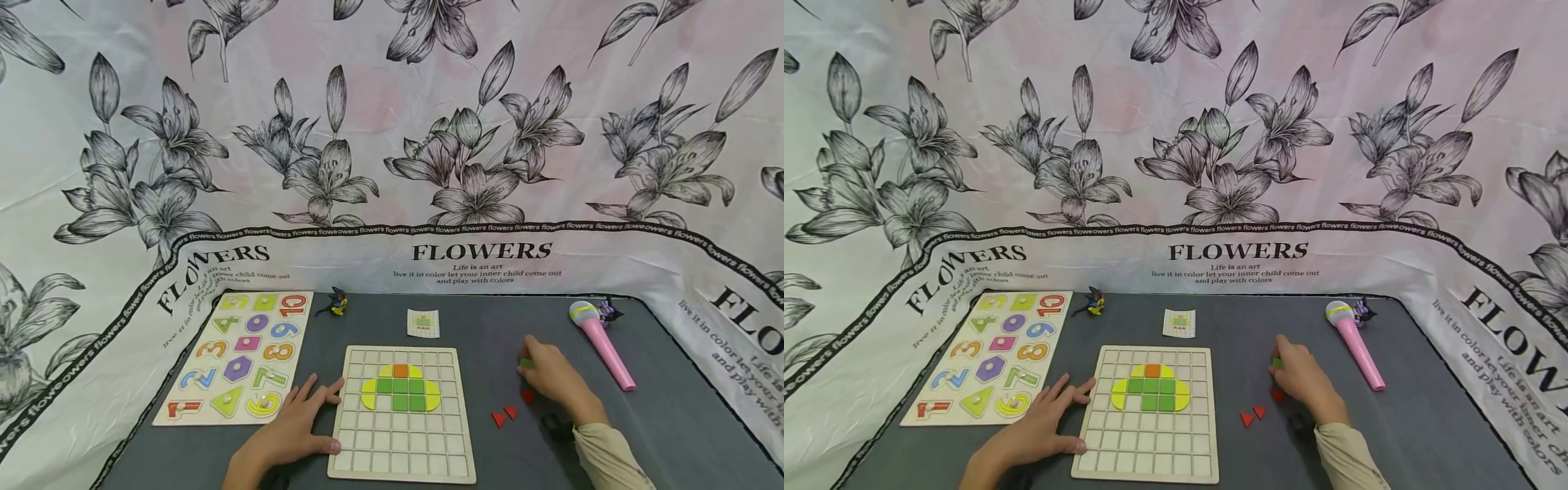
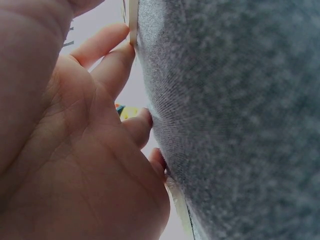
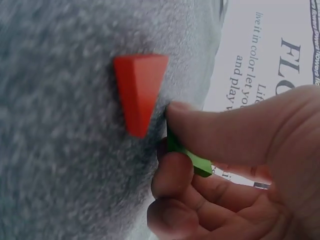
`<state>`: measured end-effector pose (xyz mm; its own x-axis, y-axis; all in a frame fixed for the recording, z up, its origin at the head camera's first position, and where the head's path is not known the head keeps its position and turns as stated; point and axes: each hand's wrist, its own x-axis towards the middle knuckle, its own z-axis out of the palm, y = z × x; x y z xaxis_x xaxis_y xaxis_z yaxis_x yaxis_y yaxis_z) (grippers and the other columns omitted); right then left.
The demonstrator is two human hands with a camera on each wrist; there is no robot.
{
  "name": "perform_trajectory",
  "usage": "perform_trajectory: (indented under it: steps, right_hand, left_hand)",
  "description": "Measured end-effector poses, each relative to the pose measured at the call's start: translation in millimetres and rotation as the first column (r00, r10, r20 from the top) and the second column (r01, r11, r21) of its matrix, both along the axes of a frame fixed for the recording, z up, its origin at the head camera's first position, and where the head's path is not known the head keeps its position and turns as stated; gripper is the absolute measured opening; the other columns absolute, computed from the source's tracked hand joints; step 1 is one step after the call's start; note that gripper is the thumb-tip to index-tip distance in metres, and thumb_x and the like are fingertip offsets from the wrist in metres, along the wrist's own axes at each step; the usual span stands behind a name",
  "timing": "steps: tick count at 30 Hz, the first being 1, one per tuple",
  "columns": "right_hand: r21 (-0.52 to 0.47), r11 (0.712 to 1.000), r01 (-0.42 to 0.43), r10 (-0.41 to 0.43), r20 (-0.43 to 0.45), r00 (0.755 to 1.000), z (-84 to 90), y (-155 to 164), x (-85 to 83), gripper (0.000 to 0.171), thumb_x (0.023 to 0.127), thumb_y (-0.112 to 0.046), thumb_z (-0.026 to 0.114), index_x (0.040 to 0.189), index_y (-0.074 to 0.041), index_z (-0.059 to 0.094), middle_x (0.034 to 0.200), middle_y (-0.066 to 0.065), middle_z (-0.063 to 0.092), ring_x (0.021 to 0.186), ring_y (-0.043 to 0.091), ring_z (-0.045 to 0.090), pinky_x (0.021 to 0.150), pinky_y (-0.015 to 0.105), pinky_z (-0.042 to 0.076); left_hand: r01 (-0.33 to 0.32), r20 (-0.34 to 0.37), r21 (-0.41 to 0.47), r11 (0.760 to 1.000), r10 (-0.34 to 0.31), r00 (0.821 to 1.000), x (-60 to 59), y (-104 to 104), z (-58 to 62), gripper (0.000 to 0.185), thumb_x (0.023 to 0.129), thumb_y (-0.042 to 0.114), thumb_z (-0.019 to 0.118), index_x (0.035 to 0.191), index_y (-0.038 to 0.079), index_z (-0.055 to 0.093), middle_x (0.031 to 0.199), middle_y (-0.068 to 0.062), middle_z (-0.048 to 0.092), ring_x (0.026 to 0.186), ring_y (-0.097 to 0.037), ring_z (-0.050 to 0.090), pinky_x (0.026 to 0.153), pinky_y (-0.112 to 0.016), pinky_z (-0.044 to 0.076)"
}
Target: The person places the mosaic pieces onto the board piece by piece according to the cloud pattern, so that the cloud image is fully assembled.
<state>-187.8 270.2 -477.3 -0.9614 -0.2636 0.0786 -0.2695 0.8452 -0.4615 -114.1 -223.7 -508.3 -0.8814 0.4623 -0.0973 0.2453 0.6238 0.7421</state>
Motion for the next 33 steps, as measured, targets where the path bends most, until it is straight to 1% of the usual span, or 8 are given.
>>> perform_trajectory:
  steps: [5,11,14,16,18,24,29,33]
  right_hand:
    - [-0.04,0.999,-0.015,0.013,-0.048,0.999,-2.1,-7.0,0.1,0.019,0.09,0.006,0.076,0.098,0.0,0.06,0.084,0.006,0.064,0.073,0.022,0.059,0.063,0.043,0.054]
    - [-0.121,0.99,-0.07,0.061,-0.072,0.996,0.5,-26.6,4.8,0.016,0.092,0.006,0.076,0.099,-0.002,0.064,0.088,0.004,0.067,0.074,0.017,0.059,0.062,0.038,0.052]
    - [-0.155,0.983,-0.103,0.09,-0.09,0.992,4.9,-39.1,7.4,0.016,0.092,0.006,0.076,0.101,-0.003,0.066,0.092,0.005,0.07,0.076,0.015,0.06,0.063,0.036,0.054]
    - [-0.177,0.976,-0.125,0.11,-0.092,0.99,7.7,-47.5,8.6,0.015,0.093,0.006,0.074,0.103,-0.003,0.067,0.093,0.004,0.071,0.076,0.013,0.062,0.063,0.034,0.054]
    - [-0.205,0.968,-0.147,0.133,-0.081,0.988,10.7,-55.5,9.3,0.014,0.095,0.007,0.072,0.106,-0.001,0.068,0.095,0.004,0.072,0.075,0.011,0.063,0.062,0.032,0.055]
    - [-0.292,0.934,-0.205,0.202,-0.038,0.979,17.5,-81.6,12.4,0.013,0.1,0.007,0.065,0.112,0.001,0.068,0.092,0.003,0.07,0.071,0.016,0.067,0.06,0.029,0.056]
    - [-0.324,0.903,-0.281,0.286,-0.034,0.958,16.2,-103.9,13.3,0.014,0.102,0.006,0.064,0.114,0.002,0.069,0.094,0.004,0.07,0.072,0.019,0.067,0.061,0.029,0.056]
    - [-0.351,0.878,-0.325,0.339,-0.024,0.941,17.0,-122.5,11.9,0.015,0.102,0.006,0.063,0.114,0.001,0.07,0.1,0.006,0.071,0.076,0.017,0.068,0.062,0.029,0.058]
  left_hand:
    - [0.005,0.008,-0.002,1.0,-0.005,1.0,-0.2,0.9,0.0,0.081,0.081,0.057,0.088,0.146,0.021,0.057,0.158,-0.007,0.051,0.157,-0.059,0.007,0.12,-0.078,-0.002]
    - [0.009,0.031,-0.028,1.0,-0.008,0.999,0.9,0.3,2.6,0.076,0.082,0.051,0.09,0.144,0.019,0.058,0.163,-0.01,0.047,0.157,-0.059,0.006,0.12,-0.079,-0.001]
    - [0.008,0.033,-0.024,1.0,-0.008,0.999,-0.3,-1.3,-1.0,0.077,0.082,0.053,0.089,0.144,0.02,0.058,0.164,-0.009,0.045,0.158,-0.058,0.005,0.12,-0.079,-0.002]
    - [0.011,0.025,-0.014,1.0,-0.01,1.0,-3.0,-3.9,-9.5,0.077,0.081,0.058,0.088,0.144,0.023,0.058,0.165,-0.005,0.044,0.158,-0.057,0.004,0.12,-0.079,-0.002]
    - [0.011,0.026,-0.013,1.0,-0.01,1.0,-4.5,-5.0,-12.8,0.074,0.081,0.059,0.087,0.14,0.026,0.059,0.168,-0.003,0.041,0.159,-0.056,0.004,0.12,-0.079,-0.003]
    - [0.014,0.028,-0.039,0.999,-0.013,1.0,-1.6,-0.1,0.7,0.071,0.083,0.054,0.088,0.139,0.022,0.059,0.169,-0.008,0.04,0.158,-0.057,0.006,0.121,-0.079,-0.001]
    - [0.014,0.019,-0.019,1.0,-0.013,1.0,-8.1,-6.8,-18.2,0.073,0.079,0.065,0.086,0.138,0.03,0.059,0.171,0.0,0.037,0.16,-0.053,0.004,0.122,-0.077,-0.003]
    - [0.004,0.029,-0.022,1.0,-0.003,1.0,-8.6,-5.9,-15.5,0.073,0.079,0.064,0.086,0.136,0.028,0.06,0.171,0.0,0.037,0.161,-0.051,0.003,0.122,-0.076,-0.004]
